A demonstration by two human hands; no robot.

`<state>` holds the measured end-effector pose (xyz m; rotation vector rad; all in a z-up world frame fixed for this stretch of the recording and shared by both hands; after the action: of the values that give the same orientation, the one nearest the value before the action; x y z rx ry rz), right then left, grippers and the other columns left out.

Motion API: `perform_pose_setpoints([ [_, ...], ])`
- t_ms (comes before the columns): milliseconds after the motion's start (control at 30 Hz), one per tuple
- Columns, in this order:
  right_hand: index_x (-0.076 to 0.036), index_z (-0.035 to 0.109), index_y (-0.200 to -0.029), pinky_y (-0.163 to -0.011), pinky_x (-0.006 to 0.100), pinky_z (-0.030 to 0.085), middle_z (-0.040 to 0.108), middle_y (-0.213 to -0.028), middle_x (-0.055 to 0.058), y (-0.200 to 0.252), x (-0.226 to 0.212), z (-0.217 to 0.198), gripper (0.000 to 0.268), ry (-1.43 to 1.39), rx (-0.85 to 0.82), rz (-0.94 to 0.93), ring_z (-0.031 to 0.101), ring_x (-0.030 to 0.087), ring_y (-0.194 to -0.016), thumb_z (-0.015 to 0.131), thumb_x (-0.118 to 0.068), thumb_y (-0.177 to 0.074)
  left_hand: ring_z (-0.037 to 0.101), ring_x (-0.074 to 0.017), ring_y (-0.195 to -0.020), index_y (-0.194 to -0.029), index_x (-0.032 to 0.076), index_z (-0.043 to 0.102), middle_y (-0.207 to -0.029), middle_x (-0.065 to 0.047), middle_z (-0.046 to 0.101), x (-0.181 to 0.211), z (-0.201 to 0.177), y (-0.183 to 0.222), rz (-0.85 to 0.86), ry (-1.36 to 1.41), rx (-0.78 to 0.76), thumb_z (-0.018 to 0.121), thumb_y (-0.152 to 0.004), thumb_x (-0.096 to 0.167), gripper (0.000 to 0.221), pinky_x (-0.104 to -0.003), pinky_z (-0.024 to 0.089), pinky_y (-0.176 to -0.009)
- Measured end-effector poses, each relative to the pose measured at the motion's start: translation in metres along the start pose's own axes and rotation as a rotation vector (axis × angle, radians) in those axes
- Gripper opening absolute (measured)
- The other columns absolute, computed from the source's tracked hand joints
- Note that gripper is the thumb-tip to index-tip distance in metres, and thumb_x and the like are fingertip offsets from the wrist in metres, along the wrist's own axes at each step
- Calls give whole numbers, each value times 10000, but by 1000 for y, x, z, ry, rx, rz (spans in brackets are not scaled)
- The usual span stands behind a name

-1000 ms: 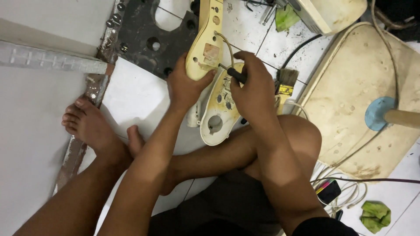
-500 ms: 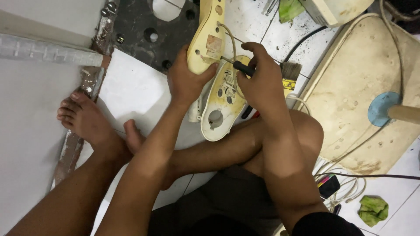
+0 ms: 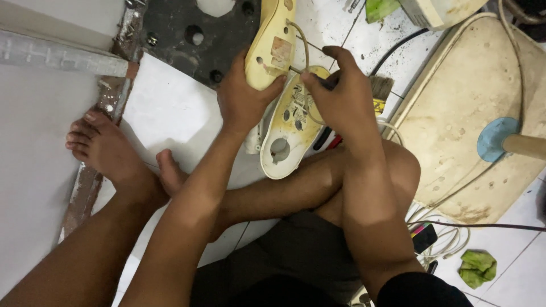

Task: The person is disassembling the plastic housing of an electronic appliance by removing screws with a screwdriver and prying components apart with pliers.

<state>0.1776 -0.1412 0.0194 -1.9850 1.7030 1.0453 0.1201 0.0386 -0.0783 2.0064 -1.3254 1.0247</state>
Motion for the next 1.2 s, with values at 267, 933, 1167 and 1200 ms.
perform_pose_setpoints([
  [267, -61, 606, -1329, -466, 345, 421, 626, -647, 76, 3, 7, -1, 378, 26, -23, 38, 526, 173, -508, 653, -59, -954, 772, -237, -870, -1348, 22, 550, -1074, -131, 779, 1, 0, -1, -5, -30, -9, 917, -761, 371, 776, -350, 581, -758],
  [933, -65, 638, -1325, -531, 325, 528, 749, -798, 84, -1, 6, 7, 350, 11, -69, 214, 679, 129, -556, 552, -263, -1049, 771, -222, -876, -1355, 8, 541, -1089, -135, 771, -3, 2, -2, 3, -19, 4, 931, -764, 351, 787, -329, 591, -748],
  [1167, -60, 590, -1375, -585, 370, 512, 683, -844, 119, 3, 0, 4, 621, 76, -34, -105, 661, 232, -670, 748, 14, -779, 776, -225, -903, -1370, -4, 532, -1106, -146, 770, -1, -1, -1, -47, 14, -15, 929, -768, 368, 812, -332, 597, -774],
  [1200, -58, 572, -1387, -595, 376, 542, 707, -860, 143, 2, 3, 7, 622, 85, -56, -54, 695, 244, -699, 801, -96, -810, 777, -218, -882, -1360, -5, 537, -1087, -142, 772, 0, -1, -1, -28, 19, -5, 929, -772, 348, 790, -326, 599, -752],
])
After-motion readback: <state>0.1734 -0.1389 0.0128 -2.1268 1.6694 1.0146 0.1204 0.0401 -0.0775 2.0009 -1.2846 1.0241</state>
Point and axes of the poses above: each hand's wrist, its own y-axis away from the middle knuckle, its own z-axis out of the palm, x = y × z, the point moved 4 cm from there along -y, towards the middle knuckle
